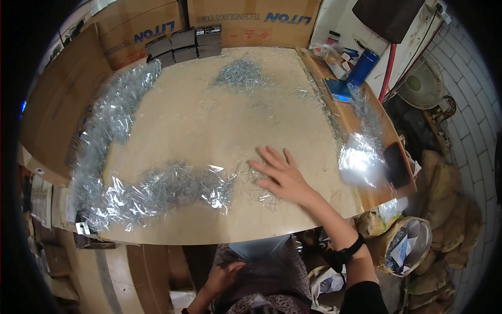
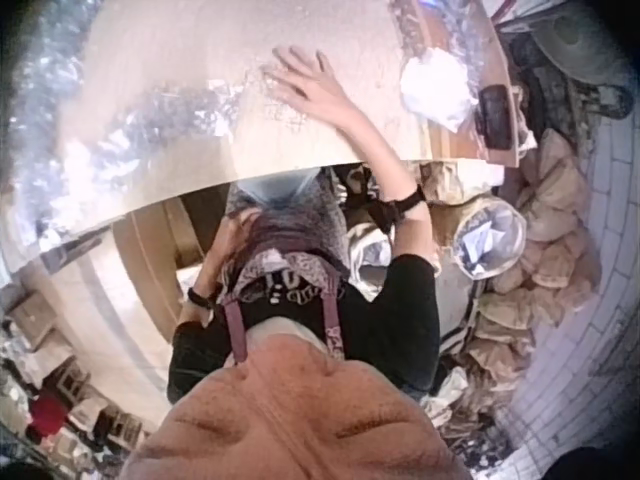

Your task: Picking up small metal pins from a table and placing them into a small plastic bag.

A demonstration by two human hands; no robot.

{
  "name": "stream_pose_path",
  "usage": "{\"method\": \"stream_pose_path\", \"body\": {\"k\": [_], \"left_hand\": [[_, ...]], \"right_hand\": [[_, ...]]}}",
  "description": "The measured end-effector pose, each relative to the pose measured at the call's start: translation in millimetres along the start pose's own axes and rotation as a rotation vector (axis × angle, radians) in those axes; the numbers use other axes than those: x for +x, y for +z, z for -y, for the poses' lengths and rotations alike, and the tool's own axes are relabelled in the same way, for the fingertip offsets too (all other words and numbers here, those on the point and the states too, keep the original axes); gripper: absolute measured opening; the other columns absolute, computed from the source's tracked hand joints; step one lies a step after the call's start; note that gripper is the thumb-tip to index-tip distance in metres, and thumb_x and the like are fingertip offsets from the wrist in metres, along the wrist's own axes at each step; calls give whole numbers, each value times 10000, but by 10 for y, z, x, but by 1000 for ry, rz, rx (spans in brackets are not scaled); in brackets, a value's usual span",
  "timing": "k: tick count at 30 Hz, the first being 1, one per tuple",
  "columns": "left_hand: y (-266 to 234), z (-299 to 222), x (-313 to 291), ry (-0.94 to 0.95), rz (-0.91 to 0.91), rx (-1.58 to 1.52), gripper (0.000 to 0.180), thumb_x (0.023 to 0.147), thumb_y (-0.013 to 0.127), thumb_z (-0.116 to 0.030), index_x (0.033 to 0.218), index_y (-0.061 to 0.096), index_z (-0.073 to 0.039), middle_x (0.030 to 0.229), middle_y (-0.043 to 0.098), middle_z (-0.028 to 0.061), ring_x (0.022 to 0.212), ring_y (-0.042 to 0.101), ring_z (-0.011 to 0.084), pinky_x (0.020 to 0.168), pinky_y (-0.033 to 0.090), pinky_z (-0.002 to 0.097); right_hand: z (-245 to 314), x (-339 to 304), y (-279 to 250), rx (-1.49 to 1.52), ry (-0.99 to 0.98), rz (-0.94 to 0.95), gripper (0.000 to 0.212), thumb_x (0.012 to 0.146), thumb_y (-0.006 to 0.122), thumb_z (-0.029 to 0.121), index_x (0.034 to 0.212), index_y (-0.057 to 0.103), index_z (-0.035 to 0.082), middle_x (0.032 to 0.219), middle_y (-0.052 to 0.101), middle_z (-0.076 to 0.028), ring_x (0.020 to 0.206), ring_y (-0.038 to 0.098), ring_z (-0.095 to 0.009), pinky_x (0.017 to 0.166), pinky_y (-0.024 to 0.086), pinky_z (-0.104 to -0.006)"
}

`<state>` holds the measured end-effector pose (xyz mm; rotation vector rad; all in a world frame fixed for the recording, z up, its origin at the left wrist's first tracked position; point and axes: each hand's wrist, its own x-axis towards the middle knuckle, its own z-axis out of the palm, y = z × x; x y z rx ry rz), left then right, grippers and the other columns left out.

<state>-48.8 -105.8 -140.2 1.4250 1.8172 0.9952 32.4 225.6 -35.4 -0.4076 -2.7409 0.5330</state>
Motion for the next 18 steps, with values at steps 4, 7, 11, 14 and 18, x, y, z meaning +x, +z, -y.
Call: {"method": "stream_pose_path", "body": {"k": [4,7,11,14,18], "left_hand": [[-136,-137,2,18,75,79,141,869,623,-91,1000,673,-103,898,692,139,778,678,325,660,552,390],[-332,-245,-67,27,207,165,115,857,617,-82,958,669,-103,866,684,125,783,675,311,669,551,390],[-556,-569,1,153,248,49,135,836,618,-33,957,644,-89,866,673,122,791,669,307,680,545,381],[-518,-733,112,131,200,-113,134,854,618,-23,979,618,-70,877,671,133,803,670,307,701,538,372],[-303,-652,154,-52,178,-308,107,884,615,-41,988,590,-44,861,664,134,826,677,272,725,526,351]], "right_hand": [[138,-118,-18,-2,-51,68,389,917,563,134,1303,562,181,1433,452,-83,1380,335,-287,1155,205,-490],[368,-394,-185,78,-34,-112,391,888,619,174,1276,579,168,1357,526,-79,1291,442,-300,1119,285,-484],[936,-1078,-133,766,-15,179,368,844,675,186,1208,630,150,1209,604,-93,1159,538,-295,1057,374,-453],[1174,-1362,165,672,-125,155,317,829,701,167,1141,664,127,1024,648,-76,1017,590,-275,961,439,-386],[1128,-1703,529,965,289,114,234,790,718,29,1020,695,59,888,647,-33,861,586,-218,832,443,-360]]}}
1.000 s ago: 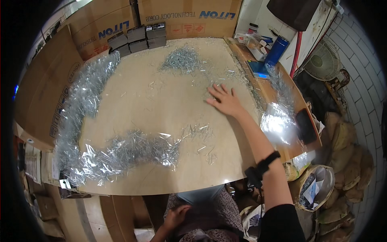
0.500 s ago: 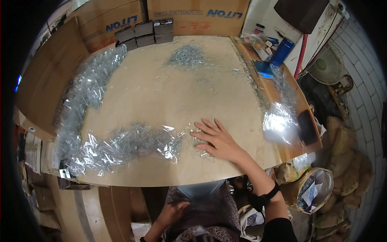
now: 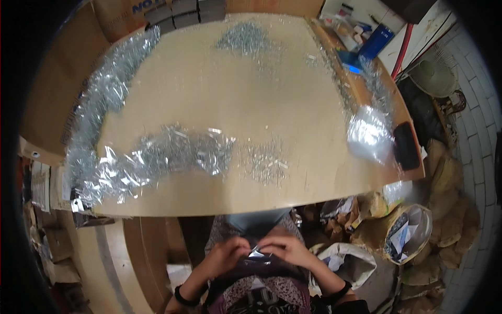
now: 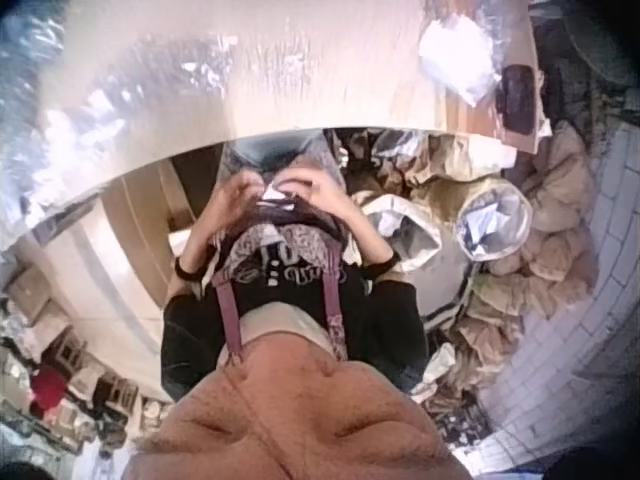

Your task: Picking up small metal pins from a table and placing them into a small plastic bag.

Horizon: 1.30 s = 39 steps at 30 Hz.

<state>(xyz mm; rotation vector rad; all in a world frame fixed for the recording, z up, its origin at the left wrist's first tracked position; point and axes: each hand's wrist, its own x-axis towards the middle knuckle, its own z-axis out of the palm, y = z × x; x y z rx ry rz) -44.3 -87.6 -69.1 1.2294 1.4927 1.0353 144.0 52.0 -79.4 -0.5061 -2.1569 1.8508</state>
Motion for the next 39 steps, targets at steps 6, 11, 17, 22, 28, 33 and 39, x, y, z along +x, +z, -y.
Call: {"method": "stream_pose_path", "body": {"k": [6,11,17,22,28,33,39], "left_hand": [[192,285,48,-173,119,-80,113,887,633,-108,950,584,-28,853,653,111,813,674,238,709,516,328],[260,658,90,-64,120,337,230,844,689,-255,911,622,-46,861,642,97,782,653,296,683,519,375],[360,859,158,47,-196,562,210,812,725,-263,857,649,-72,851,648,100,764,654,307,658,523,373],[417,917,31,-1,-192,121,94,813,725,-100,851,648,-63,838,687,97,771,678,276,671,536,341],[431,673,125,76,-180,59,224,777,764,-87,986,685,-77,952,702,87,889,672,245,814,524,328],[415,630,85,68,-179,-6,169,768,774,-88,922,708,-64,903,707,66,819,665,202,761,523,311],[457,571,-13,71,-208,-66,119,761,776,-80,870,727,-87,855,709,46,760,641,179,715,513,300]], "right_hand": [[-255,-262,-45,-405,-9,-6,166,713,788,197,810,683,112,876,535,-27,890,497,-196,852,313,-341],[-563,-305,-41,-693,-6,-95,161,763,741,221,833,643,113,913,502,-52,920,495,-243,814,317,-383],[-901,-231,125,-611,48,-344,257,775,744,194,938,598,60,989,512,-116,971,476,-314,869,325,-416],[-560,-56,159,-653,-221,-839,281,853,658,146,1080,541,29,1088,513,-145,1027,464,-352,894,330,-454],[407,832,-340,-1075,-162,-418,676,826,634,449,1374,461,94,1449,400,-142,1354,332,-336,1086,230,-541],[471,967,-340,-1097,-201,-195,806,768,590,589,1418,431,139,1482,376,-109,1394,287,-329,1128,184,-571],[421,401,-178,-1082,-238,-79,783,770,543,633,1417,443,204,1503,353,-60,1393,302,-310,1118,175,-582]]}}
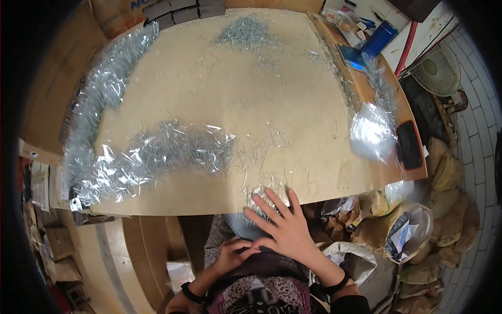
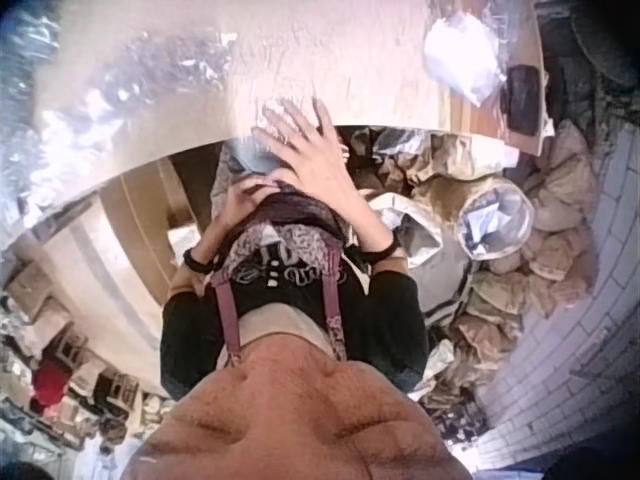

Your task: Picking up small metal pins from a table and placing them into a small plastic bag.

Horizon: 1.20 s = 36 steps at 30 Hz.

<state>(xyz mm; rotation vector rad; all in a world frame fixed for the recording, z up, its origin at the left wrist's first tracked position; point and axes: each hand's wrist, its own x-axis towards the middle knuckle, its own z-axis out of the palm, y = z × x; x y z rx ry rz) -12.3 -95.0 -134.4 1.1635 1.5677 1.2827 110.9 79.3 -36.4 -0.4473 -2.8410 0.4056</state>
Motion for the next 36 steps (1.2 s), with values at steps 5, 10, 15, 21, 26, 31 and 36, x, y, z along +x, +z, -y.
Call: {"method": "stream_pose_path", "body": {"k": [5,10,15,21,26,31,36], "left_hand": [[-21,-68,15,75,27,29,140,742,781,-55,867,730,-89,866,713,40,760,639,176,697,514,302],[4,38,-24,44,8,-33,149,736,779,-42,867,733,-97,868,711,43,760,640,187,688,517,305],[11,12,9,21,8,10,151,741,774,-36,874,730,-91,902,694,97,764,639,216,722,520,313],[-43,-37,118,-21,56,159,111,765,760,-59,869,735,-89,860,695,85,787,644,214,734,513,318],[-79,-57,118,-38,35,71,104,770,756,-59,869,733,-79,835,696,67,774,640,206,727,507,315],[-66,-58,91,-44,21,27,98,769,765,-71,862,735,-78,820,691,69,755,634,205,712,503,312],[-90,-132,116,-33,60,81,99,765,776,-88,854,733,-88,808,684,64,750,628,195,697,506,313]], "right_hand": [[17,-27,81,52,169,-167,760,790,494,661,1409,460,222,1532,292,-115,1403,283,-328,1117,169,-577],[113,203,68,-3,77,-19,800,782,526,629,1449,393,208,1525,287,-134,1409,250,-351,1118,182,-575],[88,102,144,5,64,-8,802,791,517,629,1455,381,199,1528,294,-113,1417,240,-332,1129,175,-558],[36,119,138,-24,148,-22,894,775,482,692,1460,360,132,1532,292,-123,1427,231,-332,1111,132,-608],[1,21,139,-29,254,-96,905,786,513,650,1477,314,100,1550,257,-108,1438,210,-305,1119,130,-589],[-18,-71,123,-29,158,-42,824,803,548,586,1446,377,101,1519,325,-103,1414,276,-303,1118,153,-577],[-68,-395,228,148,61,-160,528,850,581,217,1354,495,87,1393,484,-113,1309,436,-301,1112,205,-540]]}}
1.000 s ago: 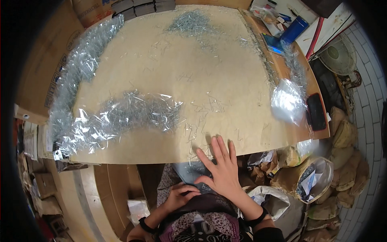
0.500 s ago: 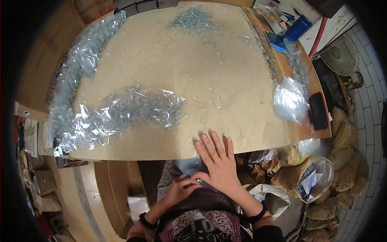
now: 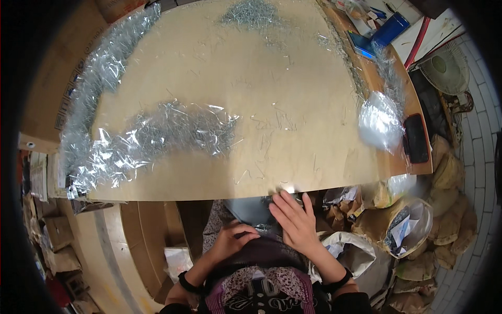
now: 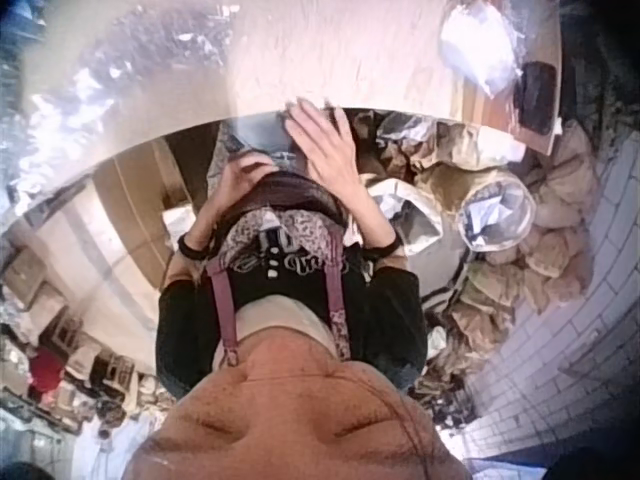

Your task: Picking up small metal pins from a table and placing them into a small plastic bag.

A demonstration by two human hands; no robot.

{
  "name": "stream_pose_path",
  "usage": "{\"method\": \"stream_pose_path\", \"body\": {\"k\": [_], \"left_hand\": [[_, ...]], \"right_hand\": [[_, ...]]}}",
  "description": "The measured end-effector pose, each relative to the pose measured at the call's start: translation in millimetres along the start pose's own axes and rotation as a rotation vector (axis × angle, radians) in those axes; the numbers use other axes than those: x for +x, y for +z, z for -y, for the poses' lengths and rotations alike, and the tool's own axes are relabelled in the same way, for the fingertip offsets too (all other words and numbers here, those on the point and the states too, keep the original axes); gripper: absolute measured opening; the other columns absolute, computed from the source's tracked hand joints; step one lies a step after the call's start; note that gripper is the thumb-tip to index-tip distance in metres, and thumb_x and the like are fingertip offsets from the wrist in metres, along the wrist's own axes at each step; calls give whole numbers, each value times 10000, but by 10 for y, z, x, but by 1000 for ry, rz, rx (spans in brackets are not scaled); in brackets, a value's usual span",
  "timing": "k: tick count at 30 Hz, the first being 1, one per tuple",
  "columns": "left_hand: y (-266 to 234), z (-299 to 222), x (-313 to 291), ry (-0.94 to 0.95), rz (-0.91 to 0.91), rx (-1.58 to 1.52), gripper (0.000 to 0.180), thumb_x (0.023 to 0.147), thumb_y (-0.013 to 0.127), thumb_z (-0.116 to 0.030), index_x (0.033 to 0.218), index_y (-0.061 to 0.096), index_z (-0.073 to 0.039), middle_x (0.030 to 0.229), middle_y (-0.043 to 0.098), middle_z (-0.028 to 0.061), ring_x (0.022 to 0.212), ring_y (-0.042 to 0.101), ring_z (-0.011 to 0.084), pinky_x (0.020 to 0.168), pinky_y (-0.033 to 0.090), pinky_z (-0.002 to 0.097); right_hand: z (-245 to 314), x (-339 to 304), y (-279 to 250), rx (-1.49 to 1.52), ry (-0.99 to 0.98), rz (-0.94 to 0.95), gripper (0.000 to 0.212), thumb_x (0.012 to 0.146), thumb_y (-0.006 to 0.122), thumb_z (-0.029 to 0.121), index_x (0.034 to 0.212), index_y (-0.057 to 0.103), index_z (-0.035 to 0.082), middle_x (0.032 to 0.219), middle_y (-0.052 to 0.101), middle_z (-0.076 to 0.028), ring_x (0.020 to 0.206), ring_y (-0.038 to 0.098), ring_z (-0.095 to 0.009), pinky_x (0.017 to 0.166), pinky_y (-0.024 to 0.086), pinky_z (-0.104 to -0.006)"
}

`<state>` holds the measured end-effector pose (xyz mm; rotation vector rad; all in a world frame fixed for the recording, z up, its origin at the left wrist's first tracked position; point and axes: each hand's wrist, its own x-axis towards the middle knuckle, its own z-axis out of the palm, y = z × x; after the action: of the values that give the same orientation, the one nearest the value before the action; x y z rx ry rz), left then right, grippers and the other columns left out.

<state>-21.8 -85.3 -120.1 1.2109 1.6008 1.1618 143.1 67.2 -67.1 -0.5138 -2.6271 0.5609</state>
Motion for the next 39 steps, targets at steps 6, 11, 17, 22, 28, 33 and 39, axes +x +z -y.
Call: {"method": "stream_pose_path", "body": {"k": [6,11,17,22,28,33,39], "left_hand": [[-36,-79,-18,-50,89,-35,85,774,765,-84,851,731,-98,837,695,64,776,624,218,726,505,324],[76,33,-15,-11,90,36,76,784,757,-94,854,729,-89,848,702,59,789,612,205,749,492,313],[81,89,-15,-15,-9,-28,114,763,773,-67,866,724,-68,883,704,61,847,640,200,767,505,320],[59,-22,29,28,-62,-49,127,754,782,-64,864,719,-59,880,695,68,830,635,198,765,502,323],[43,-12,12,-73,-37,-59,106,759,776,-73,850,724,-65,834,700,46,782,599,190,737,482,307],[60,76,-9,-30,-26,-91,102,759,775,-70,851,733,-69,833,702,41,781,593,174,732,476,301],[45,133,-12,-170,103,-136,98,779,755,-72,872,724,-67,944,699,71,870,620,191,806,484,309]], "right_hand": [[-35,-393,240,75,190,-368,434,690,609,-30,1094,637,124,1083,554,-95,1065,541,-283,1010,308,-497],[54,-200,152,-16,94,-290,450,745,658,54,1184,595,128,1205,531,-109,1161,503,-291,1004,317,-493],[225,670,57,-60,-17,-54,591,782,658,364,1305,541,113,1360,491,-153,1279,450,-344,1055,312,-485],[175,473,147,96,-114,-25,520,809,636,310,1276,565,93,1335,518,-154,1282,458,-328,1060,321,-470],[-23,-409,295,212,182,-276,295,763,628,97,1055,673,103,1007,583,-100,962,520,-300,871,363,-420],[22,-534,302,281,264,137,232,809,703,209,1031,673,146,1039,518,-117,1019,441,-322,884,325,-431],[-10,-514,420,536,386,269,195,817,701,137,1006,675,98,1023,590,-112,1016,545,-316,885,417,-395]]}}
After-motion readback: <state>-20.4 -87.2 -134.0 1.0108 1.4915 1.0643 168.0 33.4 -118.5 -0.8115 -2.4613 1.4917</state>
